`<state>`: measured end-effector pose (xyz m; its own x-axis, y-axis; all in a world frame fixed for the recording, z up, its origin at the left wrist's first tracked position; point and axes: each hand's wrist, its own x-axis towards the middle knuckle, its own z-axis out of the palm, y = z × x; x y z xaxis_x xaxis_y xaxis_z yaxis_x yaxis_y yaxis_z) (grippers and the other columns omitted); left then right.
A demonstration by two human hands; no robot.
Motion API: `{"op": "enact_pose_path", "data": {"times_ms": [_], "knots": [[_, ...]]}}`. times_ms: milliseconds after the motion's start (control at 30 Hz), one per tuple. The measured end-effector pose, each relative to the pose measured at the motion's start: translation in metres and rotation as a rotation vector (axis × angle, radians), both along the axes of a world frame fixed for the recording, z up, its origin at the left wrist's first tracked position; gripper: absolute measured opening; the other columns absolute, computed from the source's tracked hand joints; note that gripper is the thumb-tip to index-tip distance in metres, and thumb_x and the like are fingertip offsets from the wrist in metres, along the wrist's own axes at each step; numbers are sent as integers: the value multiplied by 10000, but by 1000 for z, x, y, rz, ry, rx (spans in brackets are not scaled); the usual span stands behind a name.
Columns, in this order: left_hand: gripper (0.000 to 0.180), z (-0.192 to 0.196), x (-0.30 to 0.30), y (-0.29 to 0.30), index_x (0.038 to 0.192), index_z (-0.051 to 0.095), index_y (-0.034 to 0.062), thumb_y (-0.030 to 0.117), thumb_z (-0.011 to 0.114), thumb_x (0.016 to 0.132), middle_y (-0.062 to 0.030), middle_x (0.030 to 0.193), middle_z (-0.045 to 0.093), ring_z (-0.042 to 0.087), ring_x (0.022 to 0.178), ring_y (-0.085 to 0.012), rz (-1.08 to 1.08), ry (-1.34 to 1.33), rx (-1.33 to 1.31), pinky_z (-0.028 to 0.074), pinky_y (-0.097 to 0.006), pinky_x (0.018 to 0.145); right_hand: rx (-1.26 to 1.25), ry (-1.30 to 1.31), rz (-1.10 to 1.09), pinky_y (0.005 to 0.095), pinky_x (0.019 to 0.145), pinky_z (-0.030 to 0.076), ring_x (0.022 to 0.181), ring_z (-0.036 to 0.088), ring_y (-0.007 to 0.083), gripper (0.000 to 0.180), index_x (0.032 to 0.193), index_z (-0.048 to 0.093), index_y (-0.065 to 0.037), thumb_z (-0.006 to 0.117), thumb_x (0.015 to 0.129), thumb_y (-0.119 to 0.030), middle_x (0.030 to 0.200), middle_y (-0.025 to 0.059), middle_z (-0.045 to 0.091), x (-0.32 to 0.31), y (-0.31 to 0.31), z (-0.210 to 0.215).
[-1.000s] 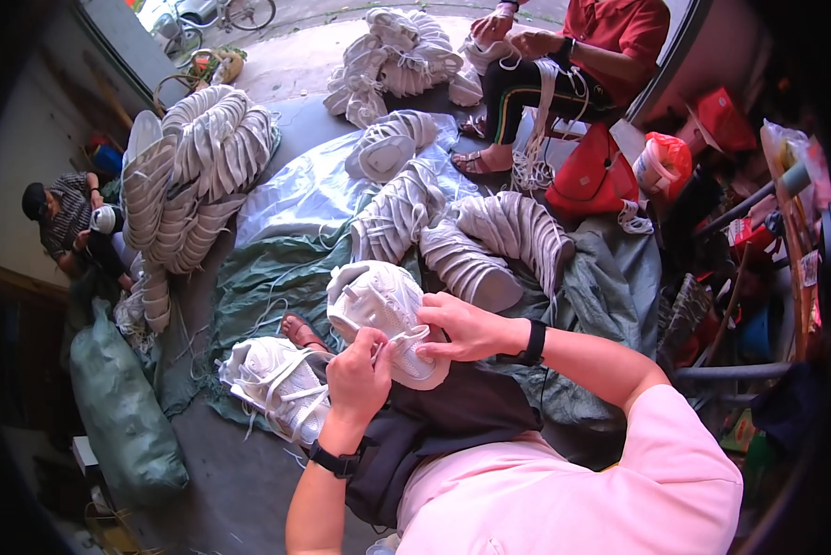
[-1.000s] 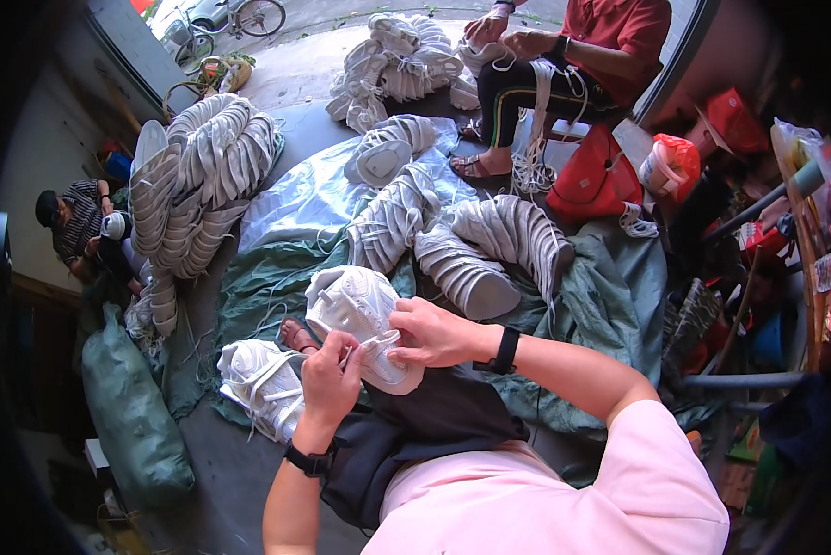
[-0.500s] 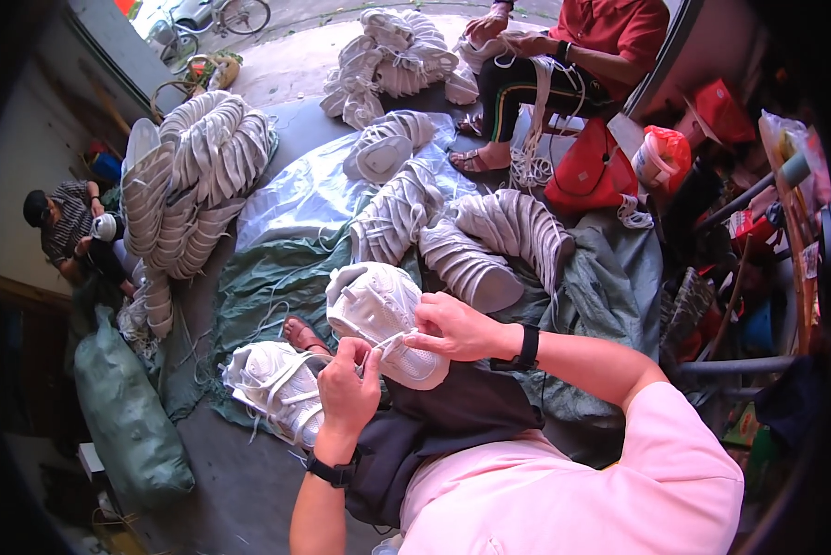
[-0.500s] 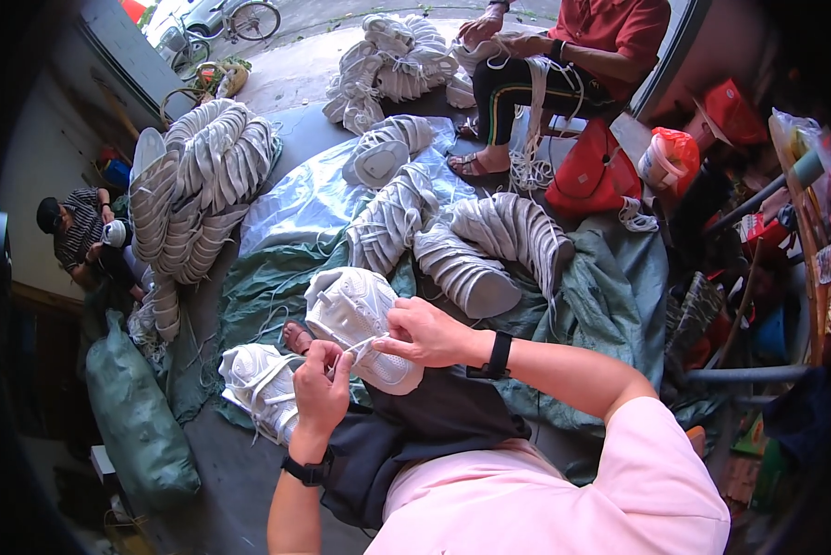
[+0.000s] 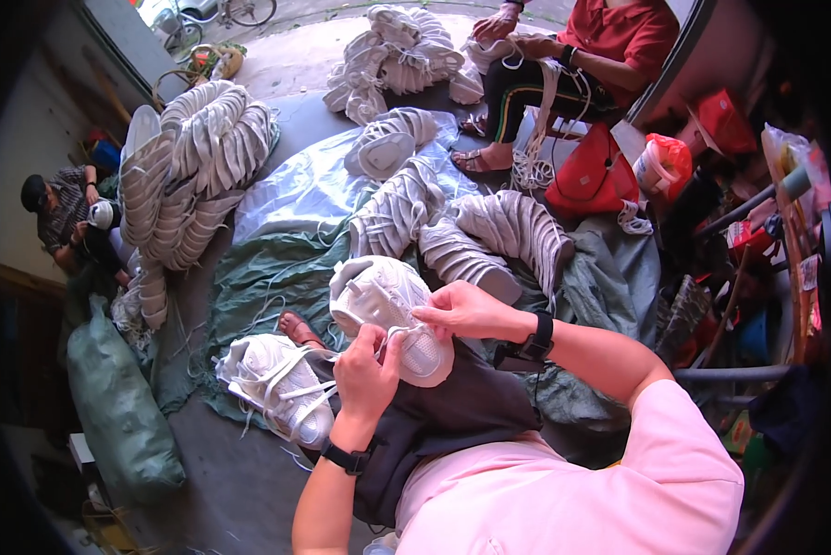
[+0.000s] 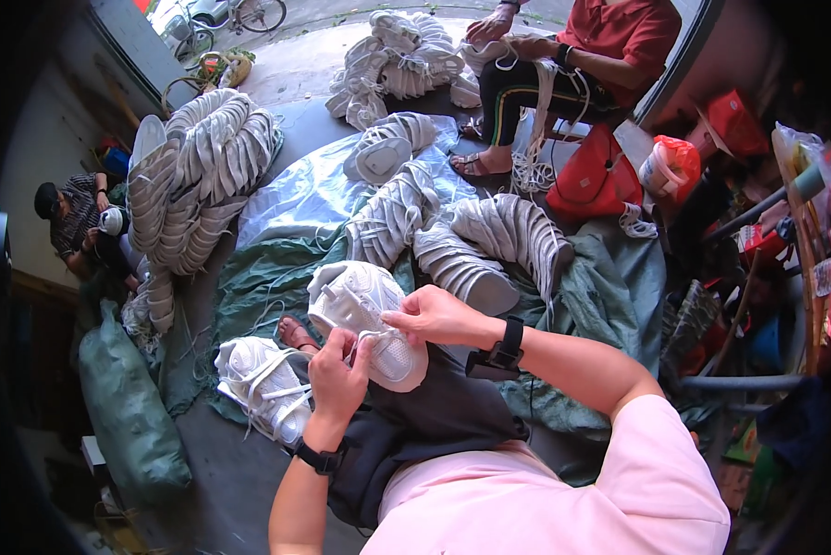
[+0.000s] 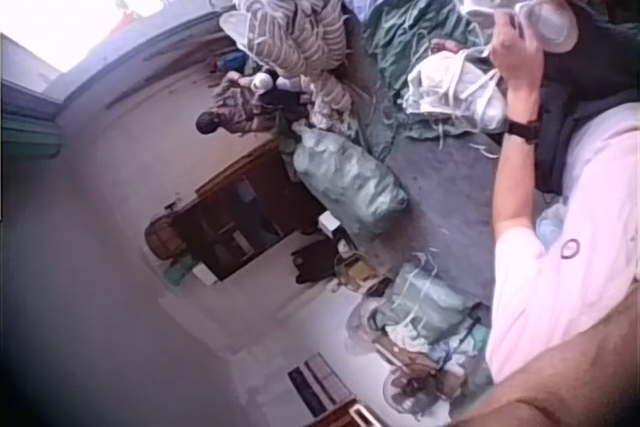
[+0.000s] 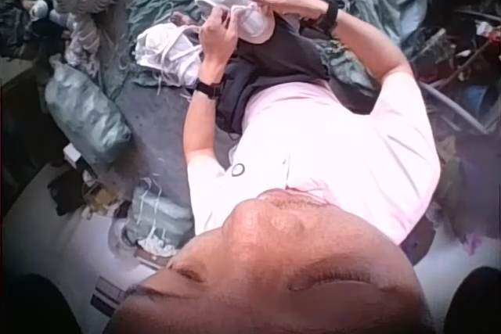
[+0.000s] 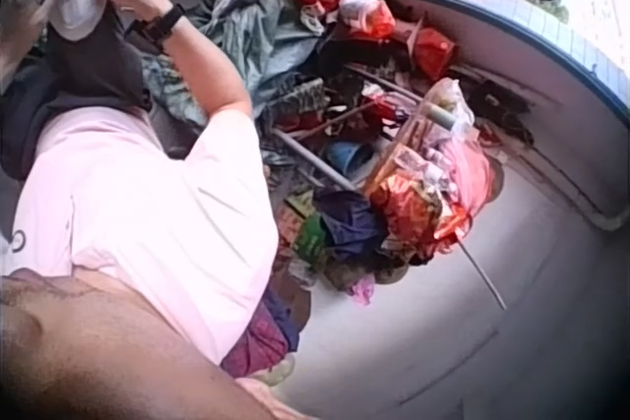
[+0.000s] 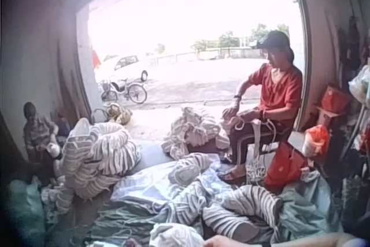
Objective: Inserting laces into white sneakers and preparing them for packing.
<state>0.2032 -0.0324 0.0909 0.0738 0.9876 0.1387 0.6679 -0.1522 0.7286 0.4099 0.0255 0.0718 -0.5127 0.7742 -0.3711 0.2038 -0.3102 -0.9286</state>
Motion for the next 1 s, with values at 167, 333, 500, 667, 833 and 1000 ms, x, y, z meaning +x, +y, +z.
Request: {"op": "enact_pose_path", "data": {"times_ms": [167,333,500,667,833,1000], "knots": [[251,-4,-3,0,817,553,44,240,705,853,-142,687,623,626,611,-339,32,39,18,474,-418,560,-109,-114,87,214,539,497,629,646,79,353,795,676,-19,659,911,-353,688,22,662,-6,6,9],[247,-6,-10,-3,811,554,47,224,726,828,-142,703,628,634,633,-338,39,13,8,478,-418,568,-37,-199,169,224,556,517,644,660,88,308,798,681,-7,678,883,-303,693,43,679,-12,9,19],[253,-6,-16,-5,810,557,47,227,734,823,-141,704,628,634,636,-337,49,4,19,479,-419,572,44,-303,231,228,559,522,639,660,90,259,799,683,8,679,856,-245,687,48,681,-23,7,33],[259,-9,-22,-9,813,560,49,240,734,825,-139,713,630,635,642,-335,56,2,9,481,-421,574,-84,-217,129,205,567,494,629,626,65,208,860,672,-11,643,906,-211,671,19,653,-26,-4,24],[263,-12,-29,-13,815,561,50,253,729,832,-134,718,628,634,648,-332,50,-4,12,481,-421,575,-444,69,-59,205,530,465,579,572,63,161,886,652,-16,608,944,-159,669,-4,613,-29,-19,14],[262,-14,-34,-14,809,555,40,231,734,830,-133,697,611,613,619,-312,42,-26,38,464,-402,564,-731,312,-245,201,551,458,596,542,60,125,917,631,-26,587,961,-135,703,-30,575,-38,-29,9]]}}
